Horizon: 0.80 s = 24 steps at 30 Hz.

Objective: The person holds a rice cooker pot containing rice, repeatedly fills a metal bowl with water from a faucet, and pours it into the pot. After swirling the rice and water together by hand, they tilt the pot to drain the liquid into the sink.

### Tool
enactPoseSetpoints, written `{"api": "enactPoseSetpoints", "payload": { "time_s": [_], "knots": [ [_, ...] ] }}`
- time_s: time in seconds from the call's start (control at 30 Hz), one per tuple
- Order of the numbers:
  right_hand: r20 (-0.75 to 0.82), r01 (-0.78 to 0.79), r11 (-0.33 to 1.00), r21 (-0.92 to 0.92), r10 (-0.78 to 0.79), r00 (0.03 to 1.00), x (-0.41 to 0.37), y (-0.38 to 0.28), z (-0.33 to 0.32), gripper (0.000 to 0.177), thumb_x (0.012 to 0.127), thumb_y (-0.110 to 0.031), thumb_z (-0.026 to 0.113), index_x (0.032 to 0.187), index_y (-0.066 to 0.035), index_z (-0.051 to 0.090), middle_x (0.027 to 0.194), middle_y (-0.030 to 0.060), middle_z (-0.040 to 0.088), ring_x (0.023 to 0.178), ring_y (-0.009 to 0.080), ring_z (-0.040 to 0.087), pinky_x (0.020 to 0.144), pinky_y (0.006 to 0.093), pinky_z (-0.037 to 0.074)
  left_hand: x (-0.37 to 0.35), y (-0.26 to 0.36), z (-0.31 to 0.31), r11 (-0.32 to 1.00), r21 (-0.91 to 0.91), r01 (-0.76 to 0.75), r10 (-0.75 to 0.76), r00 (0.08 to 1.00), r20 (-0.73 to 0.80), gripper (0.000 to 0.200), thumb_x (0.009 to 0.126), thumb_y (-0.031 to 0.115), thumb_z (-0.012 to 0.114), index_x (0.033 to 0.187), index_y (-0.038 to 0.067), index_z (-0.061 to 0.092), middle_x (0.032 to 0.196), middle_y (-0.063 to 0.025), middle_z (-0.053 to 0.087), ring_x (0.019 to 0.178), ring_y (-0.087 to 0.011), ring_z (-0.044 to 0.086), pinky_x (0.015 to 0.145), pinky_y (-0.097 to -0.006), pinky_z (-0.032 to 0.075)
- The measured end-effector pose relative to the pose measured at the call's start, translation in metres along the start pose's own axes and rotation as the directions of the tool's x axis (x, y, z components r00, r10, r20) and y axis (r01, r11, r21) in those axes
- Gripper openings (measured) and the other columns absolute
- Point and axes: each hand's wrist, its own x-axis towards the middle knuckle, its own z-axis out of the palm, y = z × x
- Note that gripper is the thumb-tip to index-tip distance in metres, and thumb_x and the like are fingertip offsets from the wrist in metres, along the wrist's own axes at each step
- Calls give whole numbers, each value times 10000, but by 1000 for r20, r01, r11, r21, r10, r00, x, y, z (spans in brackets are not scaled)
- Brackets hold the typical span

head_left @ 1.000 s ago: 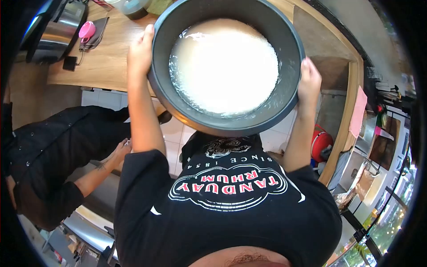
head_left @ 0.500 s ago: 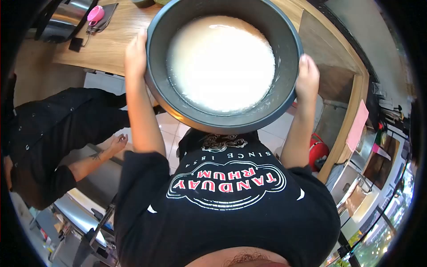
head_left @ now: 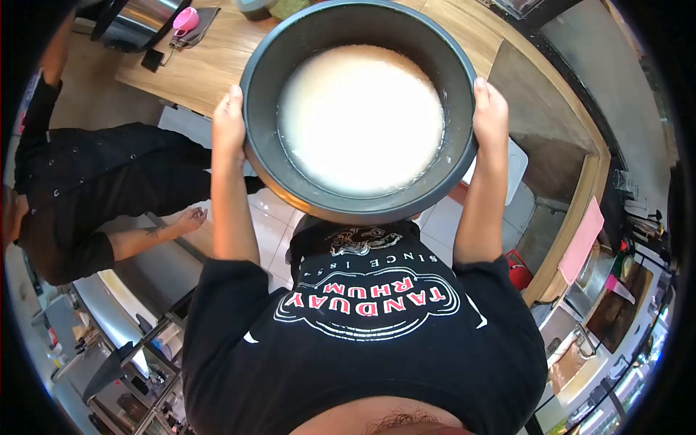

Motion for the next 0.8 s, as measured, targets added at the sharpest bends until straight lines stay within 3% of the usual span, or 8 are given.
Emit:
{"api": "enactPoseSetpoints", "payload": {
  "time_s": [0.17, 0.27, 0.4, 0.53, 0.6, 0.67, 0.73, 0.8],
  "knots": [
    [-39, 153, 954, -259, -169, 985, -6, 10, -1, 331, 960, -242, 423, 774, -7, 564, 671, -22, 502, 644, 70, 427, 611, 245, 387, -4, -7, 1, 993, -95, -65, 55, 992, -111, 377, 981, 291, 380, 962, -14, 600, 859, -56, 633, 737, -106, 578, 675, -253, 473],
    [-185, 30, 1000, -2, -30, 982, -55, 0, 22, 320, 961, -230, 414, 755, -14, 530, 661, -31, 479, 623, 67, 415, 579, 244, 372, 18, 2, -25, 998, -4, -62, 62, 997, 45, 362, 977, 282, 392, 951, -8, 608, 846, -48, 633, 730, -95, 571, 662, -246, 466],
    [-30, 46, 995, 93, -43, 999, -50, -24, 32, 287, 951, -203, 432, 827, 10, 581, 725, -26, 549, 639, 64, 464, 592, 228, 393, 1, 12, -49, 989, -134, -68, 66, 998, -14, 341, 972, 264, 405, 954, -1, 619, 830, -44, 635, 679, -93, 573, 626, -229, 462],
    [-60, 154, 984, -89, -159, 985, -85, -55, 60, 299, 943, -209, 448, 958, 42, 609, 857, 12, 589, 769, 87, 514, 709, 228, 419, -3, 23, -98, 956, -291, -45, 66, 996, 61, 321, 962, 250, 426, 995, -2, 622, 849, -62, 645, 677, -103, 589, 619, -221, 468],
    [-111, 246, 854, -458, -330, 937, -94, -62, 71, 336, 922, -210, 469, 1042, 73, 603, 990, 115, 634, 921, 187, 569, 861, 291, 416, 12, 12, -129, 953, -138, -268, 266, 963, -32, 301, 951, 234, 431, 964, 1, 620, 833, -64, 639, 666, -111, 581, 632, -223, 467],
    [-58, 217, 941, -260, -240, 969, -83, -48, 71, 336, 920, -202, 453, 1038, 71, 609, 1009, 126, 637, 941, 198, 582, 874, 298, 418, 9, 24, -152, 901, -241, -360, 363, 931, -35, 287, 942, 234, 428, 905, 12, 606, 703, -45, 606, 517, -100, 535, 494, -215, 442],
    [86, 134, 991, 14, -135, 987, -91, -66, 99, 308, 895, -155, 432, 1017, 54, 622, 990, 90, 643, 868, 155, 597, 819, 256, 436, -12, 55, -190, 953, -282, -114, 148, 984, 103, 301, 944, 253, 413, 839, 22, 574, 562, -25, 533, 357, -87, 436, 333, -223, 353],
    [283, -73, 944, 321, -22, 959, -114, -98, 142, 309, 882, -160, 451, 1019, 60, 619, 1014, 98, 636, 915, 166, 585, 848, 266, 424, -16, 68, -222, 931, -344, -124, 185, 971, 151, 314, 944, 269, 412, 792, 29, 546, 486, -11, 475, 274, -77, 355, 254, -230, 257]
  ]
}}
